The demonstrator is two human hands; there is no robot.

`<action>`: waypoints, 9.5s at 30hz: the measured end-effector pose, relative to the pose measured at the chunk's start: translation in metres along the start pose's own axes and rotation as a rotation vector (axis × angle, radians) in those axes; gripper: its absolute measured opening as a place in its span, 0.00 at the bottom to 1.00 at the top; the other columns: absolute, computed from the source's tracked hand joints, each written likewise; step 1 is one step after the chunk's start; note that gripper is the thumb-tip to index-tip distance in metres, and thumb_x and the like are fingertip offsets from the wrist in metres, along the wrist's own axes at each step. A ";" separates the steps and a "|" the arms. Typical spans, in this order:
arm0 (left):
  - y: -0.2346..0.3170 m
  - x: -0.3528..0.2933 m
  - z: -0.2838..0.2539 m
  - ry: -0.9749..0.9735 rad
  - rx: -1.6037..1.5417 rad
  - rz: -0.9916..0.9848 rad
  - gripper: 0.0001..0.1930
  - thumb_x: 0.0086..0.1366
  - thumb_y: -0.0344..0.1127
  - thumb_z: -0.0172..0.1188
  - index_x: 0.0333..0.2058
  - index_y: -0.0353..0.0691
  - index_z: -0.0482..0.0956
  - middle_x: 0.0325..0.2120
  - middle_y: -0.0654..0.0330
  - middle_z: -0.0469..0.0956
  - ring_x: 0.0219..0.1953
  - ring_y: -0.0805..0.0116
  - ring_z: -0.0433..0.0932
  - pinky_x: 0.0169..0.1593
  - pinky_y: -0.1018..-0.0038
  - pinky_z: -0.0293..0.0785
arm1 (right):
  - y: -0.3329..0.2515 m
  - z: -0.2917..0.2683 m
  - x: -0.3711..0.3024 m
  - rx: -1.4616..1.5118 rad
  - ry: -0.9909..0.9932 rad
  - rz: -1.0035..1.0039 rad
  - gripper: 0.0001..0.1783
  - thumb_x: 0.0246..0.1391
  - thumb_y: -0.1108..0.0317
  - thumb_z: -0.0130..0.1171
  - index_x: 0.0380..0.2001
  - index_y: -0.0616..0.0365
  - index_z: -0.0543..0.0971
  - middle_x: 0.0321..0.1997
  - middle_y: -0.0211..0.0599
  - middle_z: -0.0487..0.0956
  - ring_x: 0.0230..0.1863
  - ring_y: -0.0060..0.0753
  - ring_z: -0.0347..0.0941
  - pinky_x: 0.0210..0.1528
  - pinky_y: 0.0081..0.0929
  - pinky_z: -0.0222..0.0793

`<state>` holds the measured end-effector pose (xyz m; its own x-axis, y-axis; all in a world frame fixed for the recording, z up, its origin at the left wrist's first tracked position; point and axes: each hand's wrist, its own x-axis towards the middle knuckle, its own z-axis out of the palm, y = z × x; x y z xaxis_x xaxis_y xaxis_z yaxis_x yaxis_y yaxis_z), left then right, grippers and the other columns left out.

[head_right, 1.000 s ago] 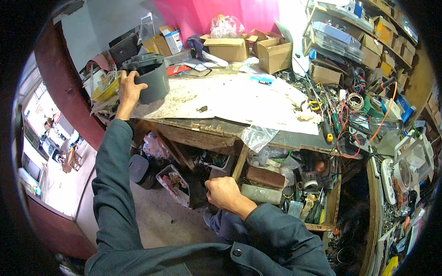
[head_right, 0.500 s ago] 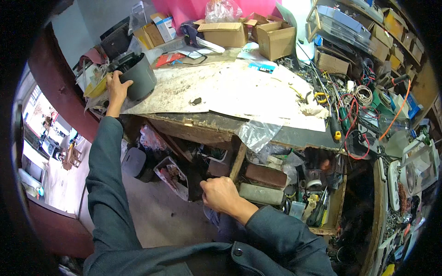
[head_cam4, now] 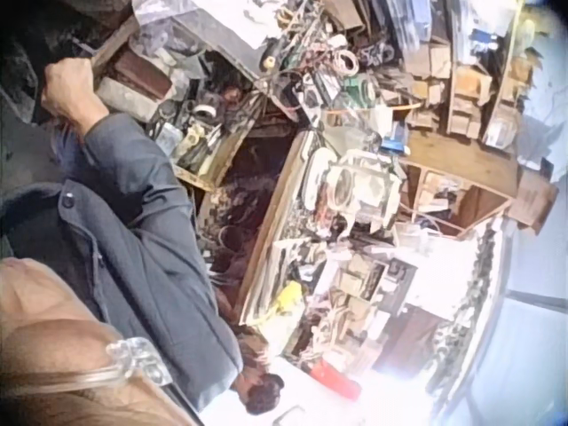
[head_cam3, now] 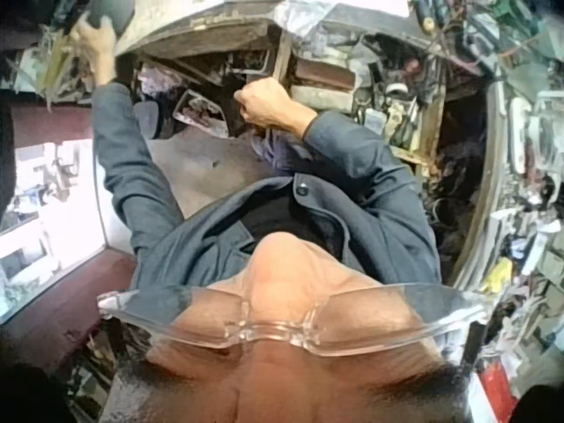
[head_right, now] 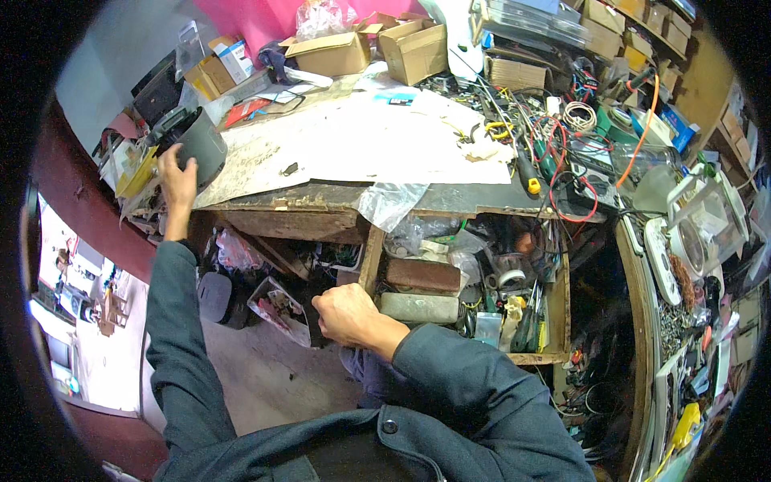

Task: The person assembles a small electronic device, likely a portable fan, by connecting wires and fitting components into a casing. They handle various tools and parts, including a screwdriver and a fan blade, while working at a cluttered workbench.

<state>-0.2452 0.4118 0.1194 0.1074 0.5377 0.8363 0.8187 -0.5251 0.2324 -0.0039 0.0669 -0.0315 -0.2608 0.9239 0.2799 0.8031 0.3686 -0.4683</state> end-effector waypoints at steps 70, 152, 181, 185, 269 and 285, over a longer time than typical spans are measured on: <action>0.323 -0.308 -0.079 -0.714 -0.731 0.223 0.10 0.67 0.35 0.66 0.43 0.36 0.84 0.36 0.50 0.85 0.37 0.47 0.84 0.41 0.58 0.81 | 0.085 -0.128 -0.139 0.006 0.022 0.121 0.09 0.56 0.71 0.64 0.40 0.60 0.83 0.37 0.50 0.85 0.41 0.58 0.82 0.43 0.47 0.78; 0.300 -0.282 -0.070 -0.898 -0.734 0.159 0.12 0.68 0.40 0.64 0.43 0.38 0.85 0.37 0.49 0.86 0.40 0.48 0.86 0.43 0.60 0.81 | 0.077 -0.128 -0.149 -0.278 -0.097 0.200 0.07 0.52 0.69 0.64 0.32 0.59 0.79 0.31 0.49 0.83 0.36 0.57 0.83 0.37 0.51 0.79; 0.304 -0.291 -0.072 -0.766 -0.623 0.258 0.10 0.69 0.39 0.62 0.41 0.38 0.84 0.34 0.50 0.86 0.35 0.47 0.85 0.39 0.55 0.80 | 0.056 -0.178 -0.097 -0.218 0.310 0.019 0.07 0.56 0.74 0.66 0.39 0.59 0.83 0.33 0.46 0.82 0.36 0.53 0.81 0.39 0.41 0.78; 0.301 -0.291 -0.071 -0.729 -0.629 0.282 0.09 0.69 0.38 0.61 0.39 0.38 0.81 0.29 0.48 0.84 0.33 0.46 0.84 0.36 0.53 0.79 | 0.068 -0.213 -0.040 -0.428 0.347 0.128 0.10 0.58 0.68 0.65 0.43 0.57 0.82 0.43 0.47 0.83 0.46 0.55 0.80 0.48 0.46 0.76; 0.292 -0.296 -0.060 -0.768 -0.661 0.148 0.11 0.69 0.40 0.60 0.33 0.38 0.81 0.26 0.44 0.82 0.32 0.42 0.84 0.35 0.51 0.79 | 0.193 -0.247 0.044 -0.771 0.496 -0.038 0.09 0.57 0.68 0.57 0.26 0.58 0.82 0.27 0.53 0.81 0.30 0.57 0.80 0.34 0.48 0.75; 0.295 -0.297 -0.058 -0.780 -0.634 0.193 0.12 0.70 0.42 0.59 0.34 0.38 0.82 0.26 0.44 0.82 0.31 0.42 0.84 0.35 0.50 0.79 | 0.218 -0.294 -0.012 -0.976 0.346 0.433 0.07 0.54 0.73 0.57 0.31 0.59 0.84 0.33 0.55 0.85 0.38 0.58 0.84 0.41 0.51 0.79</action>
<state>-0.0683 0.0589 -0.0320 0.7281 0.5678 0.3840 0.3240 -0.7788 0.5372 0.3319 0.1056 0.1097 0.1835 0.8202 0.5418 0.9054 -0.3558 0.2319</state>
